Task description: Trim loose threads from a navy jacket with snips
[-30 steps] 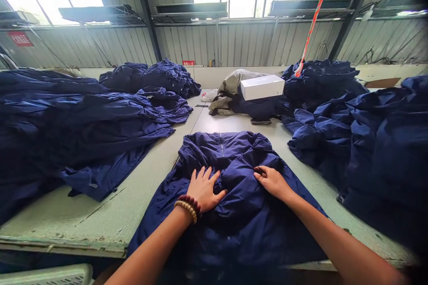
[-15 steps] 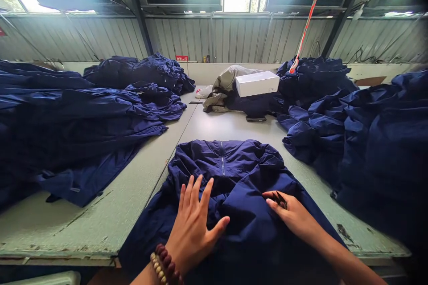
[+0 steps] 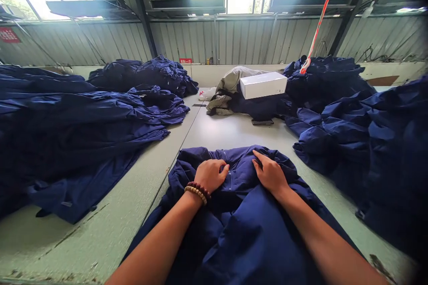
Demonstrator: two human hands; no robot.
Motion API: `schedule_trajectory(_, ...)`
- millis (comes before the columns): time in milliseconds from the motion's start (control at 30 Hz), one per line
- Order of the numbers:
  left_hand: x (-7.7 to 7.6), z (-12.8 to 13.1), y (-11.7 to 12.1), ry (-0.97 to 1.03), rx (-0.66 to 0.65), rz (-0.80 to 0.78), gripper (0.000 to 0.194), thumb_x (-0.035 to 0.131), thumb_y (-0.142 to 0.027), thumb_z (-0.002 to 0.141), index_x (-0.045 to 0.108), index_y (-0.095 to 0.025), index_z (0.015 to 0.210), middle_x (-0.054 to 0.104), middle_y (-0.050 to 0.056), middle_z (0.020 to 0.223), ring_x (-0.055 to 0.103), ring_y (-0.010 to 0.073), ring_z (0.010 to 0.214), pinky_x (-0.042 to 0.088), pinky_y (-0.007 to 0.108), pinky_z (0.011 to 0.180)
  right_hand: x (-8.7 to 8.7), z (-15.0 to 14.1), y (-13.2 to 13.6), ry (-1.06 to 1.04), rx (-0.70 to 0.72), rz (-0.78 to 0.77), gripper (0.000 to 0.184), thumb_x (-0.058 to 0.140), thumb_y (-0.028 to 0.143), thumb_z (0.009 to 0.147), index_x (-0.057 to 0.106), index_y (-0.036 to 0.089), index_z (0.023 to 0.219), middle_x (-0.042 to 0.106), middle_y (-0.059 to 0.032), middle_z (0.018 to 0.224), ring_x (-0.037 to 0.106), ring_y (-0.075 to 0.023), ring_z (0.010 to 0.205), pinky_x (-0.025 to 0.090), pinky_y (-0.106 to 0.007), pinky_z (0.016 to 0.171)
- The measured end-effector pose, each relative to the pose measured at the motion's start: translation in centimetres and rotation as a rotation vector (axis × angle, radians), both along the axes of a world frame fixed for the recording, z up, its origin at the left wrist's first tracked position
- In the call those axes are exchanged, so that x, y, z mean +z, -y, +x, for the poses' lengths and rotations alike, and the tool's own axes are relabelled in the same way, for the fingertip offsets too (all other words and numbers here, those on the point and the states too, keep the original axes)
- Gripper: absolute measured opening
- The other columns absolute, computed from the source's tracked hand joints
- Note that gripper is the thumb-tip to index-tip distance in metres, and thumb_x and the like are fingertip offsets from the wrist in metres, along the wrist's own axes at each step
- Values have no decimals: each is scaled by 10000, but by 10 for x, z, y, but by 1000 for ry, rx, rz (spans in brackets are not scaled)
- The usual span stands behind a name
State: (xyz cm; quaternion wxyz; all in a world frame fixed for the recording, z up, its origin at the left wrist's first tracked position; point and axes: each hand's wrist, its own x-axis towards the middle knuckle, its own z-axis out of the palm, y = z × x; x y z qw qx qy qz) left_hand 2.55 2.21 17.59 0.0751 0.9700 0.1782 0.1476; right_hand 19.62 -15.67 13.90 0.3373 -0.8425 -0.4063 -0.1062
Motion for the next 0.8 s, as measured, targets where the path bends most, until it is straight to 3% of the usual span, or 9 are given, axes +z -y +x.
schedule_trajectory(133, 9, -16, -4, 58, -21, 9, 551, 455, -538, 1113, 803, -240, 806, 718, 49, 638, 715, 230, 672, 485, 345, 694, -14, 8, 7, -12, -72, -86, 355, 525, 364, 1089, 797, 230, 1275, 845, -117, 1073, 813, -325, 1004, 614, -410, 903)
schedule_trajectory(200, 12, -17, -14, 193, 35, 72, 484, 464, -456, 1124, 815, -230, 879, 792, 79, 809, 750, 256, 830, 526, 375, 812, -11, 7, 16, 13, -101, -142, 306, 559, 376, 1082, 836, 271, 1154, 844, -102, 954, 815, -335, 900, 598, -400, 812)
schedule_trajectory(267, 10, -14, -28, 304, 52, 143, 283, 598, -377, 1073, 796, -215, 1194, 807, 119, 1201, 716, 306, 1178, 508, 434, 1050, -5, 5, 23, 92, -149, -192, 284, 589, 400, 1072, 847, 290, 1120, 834, -91, 880, 805, -342, 814, 577, -394, 742)
schedule_trajectory(367, 1, -7, -41, 202, -29, 117, 523, 804, -355, 934, 689, -194, 1418, 713, 143, 1443, 615, 340, 1382, 377, 504, 1245, 0, 7, 26, 218, -185, -97, 370, 560, 451, 1095, 784, 256, 1316, 841, -96, 931, 798, -332, 803, 572, -390, 730)
schedule_trajectory(467, 2, -6, -39, 61, -28, -43, 359, 735, -507, 975, 790, -212, 1171, 821, 100, 1125, 743, 300, 1106, 494, 442, 1093, -7, 18, 22, 169, -67, 105, 627, 605, 546, 1068, 575, 179, 1575, 779, -145, 1324, 792, -325, 1001, 598, -412, 905)
schedule_trajectory(533, 9, -7, -34, 38, 79, -163, 478, 511, -611, 1071, 800, -231, 1063, 819, 81, 951, 768, 271, 934, 539, 379, 891, -16, 28, 18, 26, 23, 124, 817, 702, 626, 986, 503, 160, 1628, 711, -167, 1446, 768, -343, 1111, 577, -444, 1029)
schedule_trajectory(600, 17, -8, -31, -20, 244, -227, 580, 354, -616, 1110, 790, -235, 1085, 817, 95, 915, 778, 269, 874, 521, 353, 781, -23, 38, 17, -187, 76, 79, 940, 791, 658, 893, 504, 143, 1626, 762, -170, 1351, 756, -358, 1149, 568, -461, 1059)
schedule_trajectory(700, 22, -12, -32, -213, 411, -172, 583, 479, -688, 1033, 787, -205, 1144, 826, 165, 1005, 791, 334, 959, 522, 373, 771, -23, 46, 20, -469, 72, 42, 959, 780, 699, 862, 546, 120, 1590, 818, -124, 1073, 774, -330, 1010, 609, -431, 912)
schedule_trajectory(800, 21, -18, -32, -293, 296, -83, 600, 632, -776, 903, 827, -226, 1043, 828, 171, 1005, 783, 375, 993, 534, 401, 782, -17, 46, 26, -549, 94, 51, 844, 802, 700, 822, 687, 144, 1447, 785, -69, 947, 726, -260, 826, 575, -353, 733)
